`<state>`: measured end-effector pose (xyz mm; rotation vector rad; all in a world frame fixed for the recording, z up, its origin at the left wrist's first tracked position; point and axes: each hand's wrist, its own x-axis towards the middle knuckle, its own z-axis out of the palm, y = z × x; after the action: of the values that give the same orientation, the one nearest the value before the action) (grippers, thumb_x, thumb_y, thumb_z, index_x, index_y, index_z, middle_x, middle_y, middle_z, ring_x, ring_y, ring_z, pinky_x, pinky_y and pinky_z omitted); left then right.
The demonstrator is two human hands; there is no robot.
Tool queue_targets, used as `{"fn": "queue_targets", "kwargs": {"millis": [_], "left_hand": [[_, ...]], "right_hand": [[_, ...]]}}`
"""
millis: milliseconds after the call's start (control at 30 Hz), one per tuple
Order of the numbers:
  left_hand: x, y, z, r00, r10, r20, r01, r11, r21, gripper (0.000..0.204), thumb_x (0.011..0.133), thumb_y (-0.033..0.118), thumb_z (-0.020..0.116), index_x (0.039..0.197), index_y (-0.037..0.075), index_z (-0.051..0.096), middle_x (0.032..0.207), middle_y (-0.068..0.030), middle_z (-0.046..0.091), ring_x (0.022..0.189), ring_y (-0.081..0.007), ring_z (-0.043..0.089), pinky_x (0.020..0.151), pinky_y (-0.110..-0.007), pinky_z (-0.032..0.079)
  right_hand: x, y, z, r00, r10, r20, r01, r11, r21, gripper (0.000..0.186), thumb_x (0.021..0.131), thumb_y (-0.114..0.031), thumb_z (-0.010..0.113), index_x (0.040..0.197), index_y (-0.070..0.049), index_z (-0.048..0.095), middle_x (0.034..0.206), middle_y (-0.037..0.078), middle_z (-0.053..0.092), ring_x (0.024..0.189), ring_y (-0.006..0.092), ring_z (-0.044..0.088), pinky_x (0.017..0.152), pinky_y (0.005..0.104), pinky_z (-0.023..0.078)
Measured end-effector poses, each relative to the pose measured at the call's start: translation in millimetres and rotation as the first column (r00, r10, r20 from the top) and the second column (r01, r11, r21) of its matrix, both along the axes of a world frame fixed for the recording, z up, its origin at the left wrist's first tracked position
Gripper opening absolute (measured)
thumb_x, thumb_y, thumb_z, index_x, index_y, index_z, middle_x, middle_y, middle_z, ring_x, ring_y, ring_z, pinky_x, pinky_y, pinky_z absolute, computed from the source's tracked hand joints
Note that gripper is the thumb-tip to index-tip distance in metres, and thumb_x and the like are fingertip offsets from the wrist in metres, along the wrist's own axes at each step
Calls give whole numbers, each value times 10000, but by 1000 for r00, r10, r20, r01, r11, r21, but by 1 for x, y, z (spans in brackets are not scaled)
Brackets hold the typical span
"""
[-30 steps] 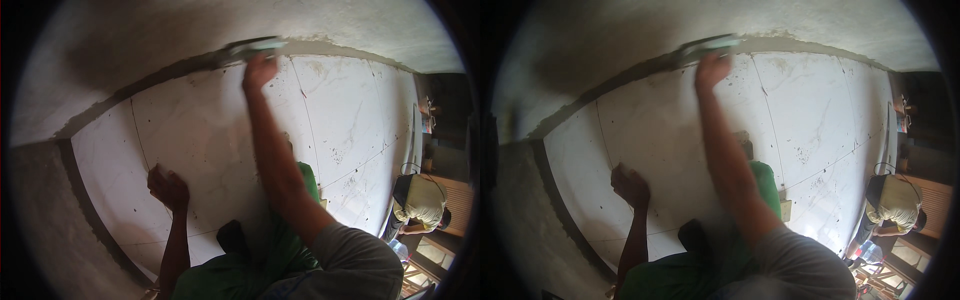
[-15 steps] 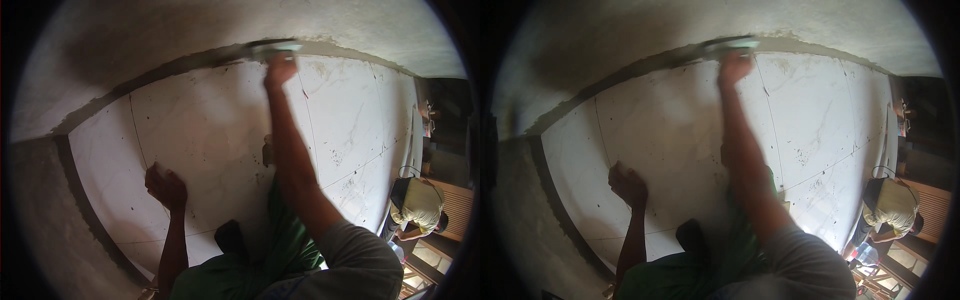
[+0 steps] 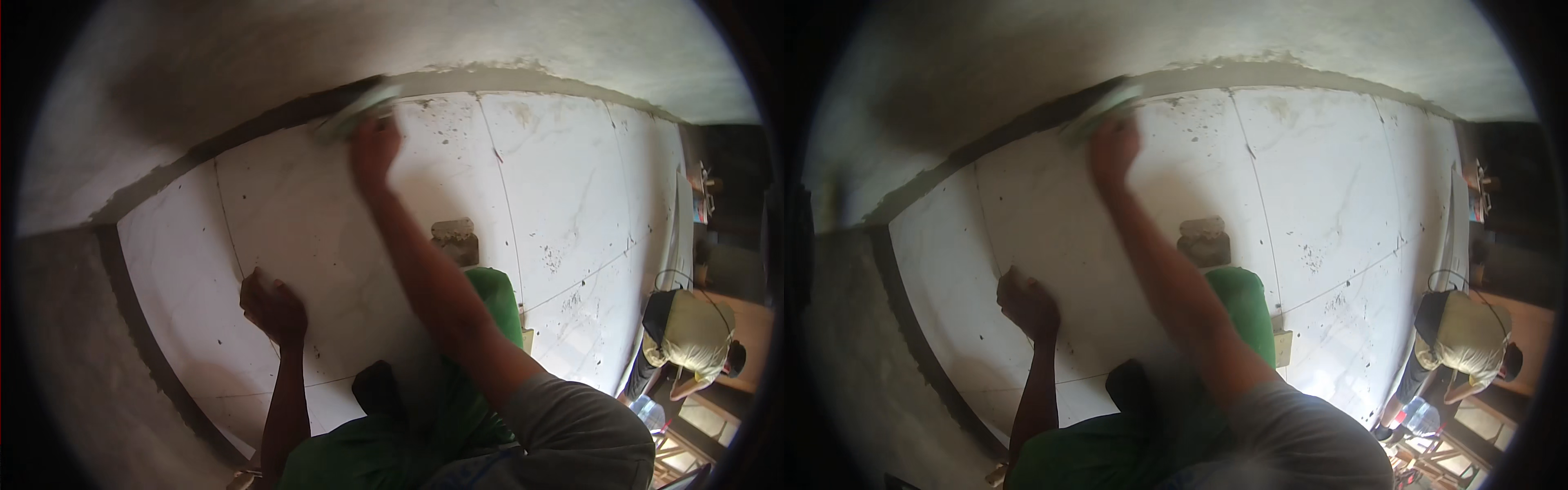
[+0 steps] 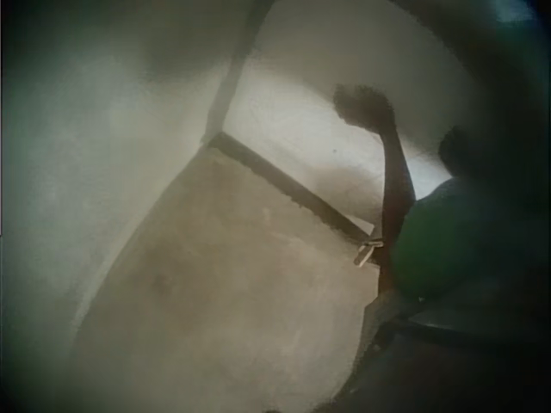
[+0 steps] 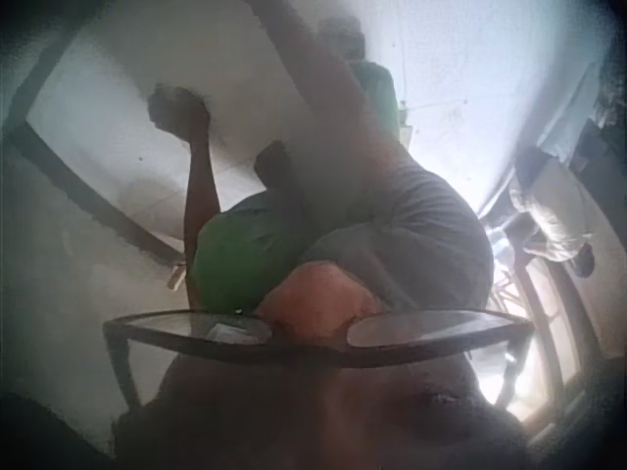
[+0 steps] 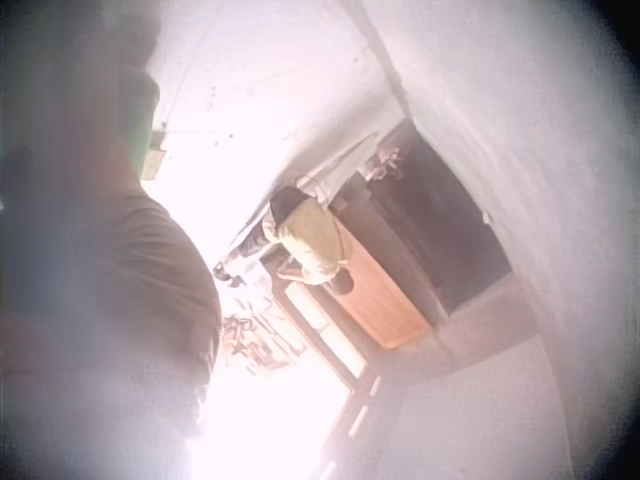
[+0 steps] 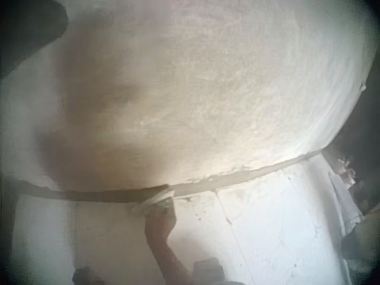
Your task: The person applies grout to the seam between the floor tiles and the wall using a handheld float, then uses a small trowel and a cloth to refine the grout line.
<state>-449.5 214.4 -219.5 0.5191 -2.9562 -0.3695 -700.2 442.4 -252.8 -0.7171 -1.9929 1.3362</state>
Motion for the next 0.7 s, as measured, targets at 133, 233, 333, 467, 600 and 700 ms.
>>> {"fn": "queue_targets", "kwargs": {"millis": [133, 233, 333, 467, 600, 700], "left_hand": [[-7, 3, -8, 999, -13, -38, 10, 998, -63, 510, 1009, 274, 572, 1466, 53, 515, 1460, -186, 518, 1382, -385, 458, 1094, -551, 391], [-1, -6, 0, 999, 20, -34, -22, 997, -71, 512, 997, 261, 577, 1460, 51, 518, 1452, -191, 519, 1377, -390, 462, 1094, -555, 391], [-7, 11, -11, 999, -25, -45, 23, 999, -33, 516, 982, 246, 585, 1455, 50, 522, 1446, -191, 521, 1369, -390, 467, 1094, -553, 391], [-9, -2, -8, 990, 9, 142, -15, 999, 37, 523, 963, 240, 612, 1445, 55, 531, 1436, -185, 529, 1357, -390, 476, 1093, -544, 396], [6, -18, -6, 1000, 4, -27, -1, 996, 94, 553, 946, 243, 649, 1457, 73, 523, 1437, -159, 533, 1361, -386, 473, 1082, -544, 407], [4, -7, -11, 992, 42, -115, -34, 997, 75, 446, 963, 208, 650, 1383, 70, 592, 1375, -154, 592, 1310, -372, 534, 1064, -537, 433]], "right_hand": [[-31, 143, 7, 869, 41, -494, -225, 921, -318, 257, 1040, -193, 603, 949, 45, 635, 862, 137, 696, 720, 195, 648, 640, 360, 577], [-45, 87, 2, 816, 71, -574, -298, 902, -312, 198, 1027, -139, 608, 945, 35, 656, 850, 91, 682, 751, 173, 656, 664, 349, 599], [-42, -48, -39, 998, -58, 28, 58, 998, 7, 228, 992, -196, 604, 962, 9, 701, 851, 180, 726, 781, 325, 699, 692, 477, 556], [46, -172, 41, 926, 374, -56, -350, 791, -501, 390, 956, -150, 592, 1268, 78, 647, 982, 250, 722, 910, 373, 713, 802, 497, 568], [135, -150, 110, 806, 581, -112, -314, 259, -913, 383, 981, -107, 617, 1306, 96, 617, 981, 175, 703, 860, 216, 709, 660, 376, 588], [186, -72, 80, 730, 660, -177, -316, 97, -944, 370, 971, -109, 656, 1292, 67, 605, 1053, 151, 694, 829, 242, 698, 692, 401, 605]]}}
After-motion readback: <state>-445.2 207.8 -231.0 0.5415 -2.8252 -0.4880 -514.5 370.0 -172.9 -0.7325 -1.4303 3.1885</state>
